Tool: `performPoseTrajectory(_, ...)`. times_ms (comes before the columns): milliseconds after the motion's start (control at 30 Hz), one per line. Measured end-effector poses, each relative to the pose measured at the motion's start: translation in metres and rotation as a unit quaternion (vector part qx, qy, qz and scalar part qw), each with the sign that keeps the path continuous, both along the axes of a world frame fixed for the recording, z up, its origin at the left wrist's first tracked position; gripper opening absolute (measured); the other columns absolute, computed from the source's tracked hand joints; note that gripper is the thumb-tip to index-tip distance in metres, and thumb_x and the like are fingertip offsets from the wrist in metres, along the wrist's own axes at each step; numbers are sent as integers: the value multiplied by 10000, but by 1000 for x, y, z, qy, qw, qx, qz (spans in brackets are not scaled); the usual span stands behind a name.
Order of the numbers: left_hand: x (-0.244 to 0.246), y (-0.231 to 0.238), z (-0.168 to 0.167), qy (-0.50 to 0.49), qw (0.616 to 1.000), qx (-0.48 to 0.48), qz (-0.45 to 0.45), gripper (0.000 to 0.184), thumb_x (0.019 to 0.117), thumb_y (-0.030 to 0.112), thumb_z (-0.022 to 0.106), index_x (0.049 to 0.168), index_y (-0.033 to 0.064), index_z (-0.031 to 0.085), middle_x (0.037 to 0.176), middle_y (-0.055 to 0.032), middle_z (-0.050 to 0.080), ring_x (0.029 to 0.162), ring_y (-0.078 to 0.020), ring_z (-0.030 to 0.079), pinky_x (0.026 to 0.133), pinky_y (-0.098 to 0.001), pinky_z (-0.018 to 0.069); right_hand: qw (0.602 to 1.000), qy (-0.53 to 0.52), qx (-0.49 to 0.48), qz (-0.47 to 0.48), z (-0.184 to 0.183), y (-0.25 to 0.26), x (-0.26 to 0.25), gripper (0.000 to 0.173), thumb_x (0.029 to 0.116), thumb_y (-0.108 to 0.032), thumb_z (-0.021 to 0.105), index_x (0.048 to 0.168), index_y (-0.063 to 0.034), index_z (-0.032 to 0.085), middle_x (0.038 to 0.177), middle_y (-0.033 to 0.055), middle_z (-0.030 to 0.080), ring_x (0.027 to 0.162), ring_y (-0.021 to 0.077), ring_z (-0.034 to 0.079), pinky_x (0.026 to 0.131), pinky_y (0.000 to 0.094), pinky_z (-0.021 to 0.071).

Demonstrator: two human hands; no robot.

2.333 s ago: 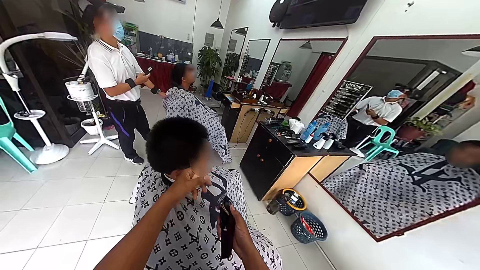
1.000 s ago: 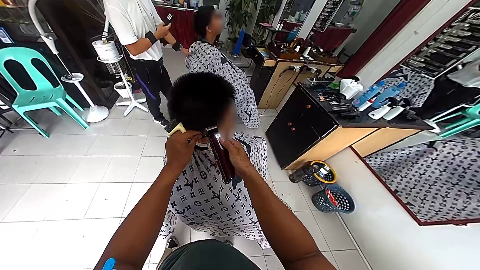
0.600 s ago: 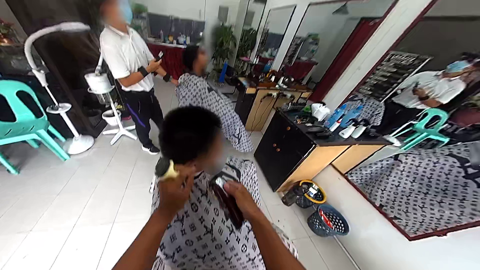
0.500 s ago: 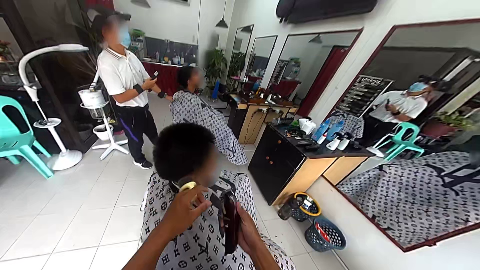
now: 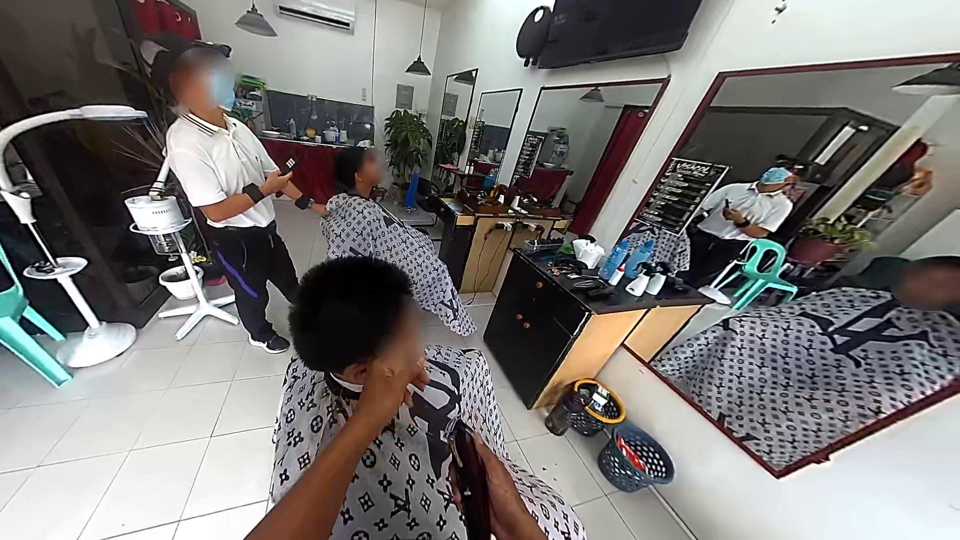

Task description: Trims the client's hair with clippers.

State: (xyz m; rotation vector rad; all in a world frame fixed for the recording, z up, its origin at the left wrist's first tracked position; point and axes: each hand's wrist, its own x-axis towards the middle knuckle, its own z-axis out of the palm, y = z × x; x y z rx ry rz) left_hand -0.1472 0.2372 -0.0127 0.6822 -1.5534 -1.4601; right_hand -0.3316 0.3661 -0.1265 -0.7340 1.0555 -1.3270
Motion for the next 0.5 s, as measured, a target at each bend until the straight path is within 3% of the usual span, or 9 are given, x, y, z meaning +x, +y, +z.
performPoseTrajectory(67,5,0,0,-49,995,37,-77,176,1040,107,564,1187,37,633,885,-25,739,671,-74,689,510,-207,518,1000,4,-6,1,2,2,-3,640,1078,-456,124,1203,6,549,747,77,653,553,143,625,519,277,562)
performPoseTrajectory(100,7,2,-1,-62,995,-3,-75,188,1027,113,590,1190,41,652,899,-10,738,673,-57,682,523,-198,523,1000,4,-8,-3,4,2,-4,633,1080,-451,127,1209,8,543,752,78,654,555,141,627,517,273,563)
performPoseTrajectory(167,10,4,-2,-50,993,-102,-7,196,999,139,627,1151,35,695,895,17,724,677,-16,651,576,-181,530,1000,-2,-11,-15,7,0,-5,632,1089,-433,112,1220,15,537,750,85,659,550,142,630,505,267,559)
performPoseTrajectory(233,12,1,-3,-24,997,-76,6,170,1006,118,604,1129,28,678,887,4,728,677,-34,667,552,-188,526,1000,-7,-15,-16,8,-2,-3,616,1087,-440,137,1226,15,529,751,88,651,545,146,629,496,270,560)
performPoseTrajectory(300,16,0,-9,-29,997,-59,-34,185,1006,115,615,1163,34,670,894,4,742,659,-34,672,521,-183,521,1000,-7,-14,-13,11,-2,-1,578,1068,-460,239,1225,14,530,759,89,649,551,150,629,501,277,562)
performPoseTrajectory(400,20,4,-10,-18,987,-155,39,236,955,144,675,1148,12,708,915,-6,732,708,-30,667,633,-205,565,1000,-3,-20,-11,17,-5,-2,542,1035,-468,375,1219,14,538,766,86,659,561,147,637,512,278,566)
performPoseTrajectory(467,25,14,2,-55,987,-138,55,265,957,156,682,1186,24,670,894,-3,706,688,-40,659,593,-198,548,999,-1,-31,-7,20,-10,-1,549,1022,-461,399,1247,26,517,774,76,659,572,142,639,524,276,569)
performPoseTrajectory(500,27,19,3,-90,978,-175,71,256,962,181,688,1167,27,691,903,-2,720,723,-34,670,637,-192,555,999,0,-38,-6,22,-13,-1,562,1007,-473,436,1256,25,514,779,74,663,579,142,643,532,278,570)
